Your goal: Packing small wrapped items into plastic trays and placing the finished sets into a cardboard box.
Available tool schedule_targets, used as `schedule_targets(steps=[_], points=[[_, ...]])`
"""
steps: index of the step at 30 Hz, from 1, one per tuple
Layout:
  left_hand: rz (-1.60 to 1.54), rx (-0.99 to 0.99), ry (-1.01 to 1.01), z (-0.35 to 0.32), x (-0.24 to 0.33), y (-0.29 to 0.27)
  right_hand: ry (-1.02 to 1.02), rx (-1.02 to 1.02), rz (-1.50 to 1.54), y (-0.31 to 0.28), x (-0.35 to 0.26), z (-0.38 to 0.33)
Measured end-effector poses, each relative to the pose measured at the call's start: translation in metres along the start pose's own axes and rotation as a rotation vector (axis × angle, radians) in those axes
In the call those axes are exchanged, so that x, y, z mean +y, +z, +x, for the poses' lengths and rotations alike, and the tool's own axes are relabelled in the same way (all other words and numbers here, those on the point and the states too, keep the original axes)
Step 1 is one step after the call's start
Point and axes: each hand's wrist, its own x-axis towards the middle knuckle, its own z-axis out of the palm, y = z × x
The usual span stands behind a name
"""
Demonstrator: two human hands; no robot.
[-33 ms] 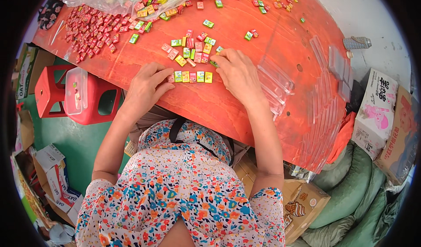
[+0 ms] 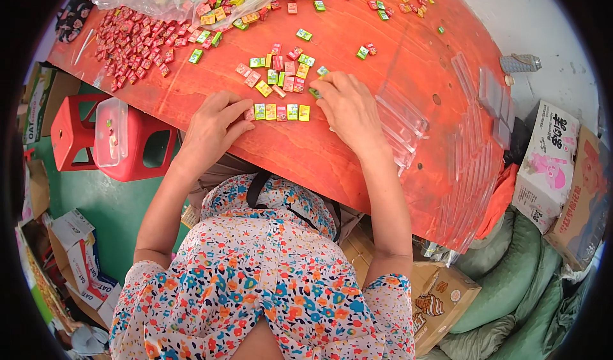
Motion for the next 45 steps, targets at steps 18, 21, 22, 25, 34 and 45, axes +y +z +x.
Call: schedule_targets(steps=[18,21,22,25,34,45], points=[[-0.03,-0.051,-0.039,-0.001,-0.001,0.001,0.042,0.018,-0.014,0.016,-0.013,0.027],[-0.024,-0.06,-0.041,-0.001,-0.001,-0.001,0.027,-0.013,0.012,0.013,-0.01,0.029],[-0.025,-0.061,-0.042,-0.002,-0.002,-0.001,0.015,-0.025,0.008,0.013,-0.009,0.029],[-0.024,-0.049,-0.017,-0.004,-0.004,-0.001,0.002,-0.04,-0.002,0.014,-0.008,0.03],[-0.026,-0.073,-0.029,-0.006,-0.002,-0.003,0.187,-0.061,0.143,-0.017,-0.016,-0.001],[0.155,-0.052,-0.08,0.013,0.021,0.013,0.212,-0.017,0.277,0.004,-0.026,-0.027]])
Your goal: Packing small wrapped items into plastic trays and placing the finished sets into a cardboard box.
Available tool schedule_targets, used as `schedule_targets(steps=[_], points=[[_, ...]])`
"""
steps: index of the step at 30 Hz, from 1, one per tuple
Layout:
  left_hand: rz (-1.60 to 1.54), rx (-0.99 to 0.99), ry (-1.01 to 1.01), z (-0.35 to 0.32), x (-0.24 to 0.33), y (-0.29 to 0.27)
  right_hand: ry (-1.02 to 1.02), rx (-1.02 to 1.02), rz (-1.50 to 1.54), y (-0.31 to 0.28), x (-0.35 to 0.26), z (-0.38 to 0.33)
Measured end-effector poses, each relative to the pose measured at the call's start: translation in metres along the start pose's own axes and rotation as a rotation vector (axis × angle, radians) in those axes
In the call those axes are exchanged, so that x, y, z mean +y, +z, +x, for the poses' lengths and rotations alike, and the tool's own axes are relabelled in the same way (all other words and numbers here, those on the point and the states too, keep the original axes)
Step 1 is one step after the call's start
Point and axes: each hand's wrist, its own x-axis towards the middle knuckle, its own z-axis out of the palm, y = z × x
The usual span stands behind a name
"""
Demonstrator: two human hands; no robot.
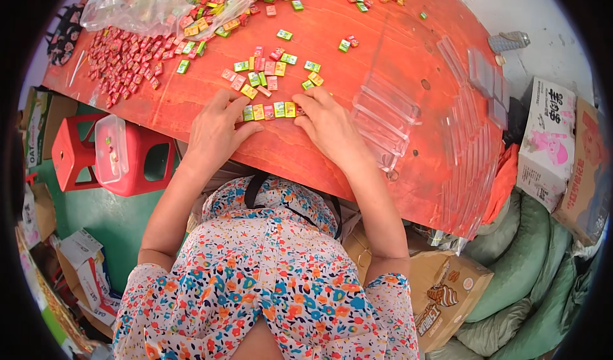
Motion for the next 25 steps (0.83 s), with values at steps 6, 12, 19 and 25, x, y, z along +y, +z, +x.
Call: schedule_targets(steps=[6,12,19,25], points=[[-0.124,-0.004,0.068,0.004,-0.004,0.007,-0.038,-0.017,-0.106,0.011,0.002,-0.001],[-0.203,-0.024,0.097,0.012,0.008,0.005,-0.013,0.085,-0.074,0.009,0.003,-0.014],[-0.267,-0.057,0.354,0.086,0.058,0.045,0.112,0.268,-0.129,-0.058,0.043,-0.039],[-0.162,-0.15,0.466,0.146,0.106,0.1,0.359,0.217,-0.171,-0.1,0.1,-0.055]])
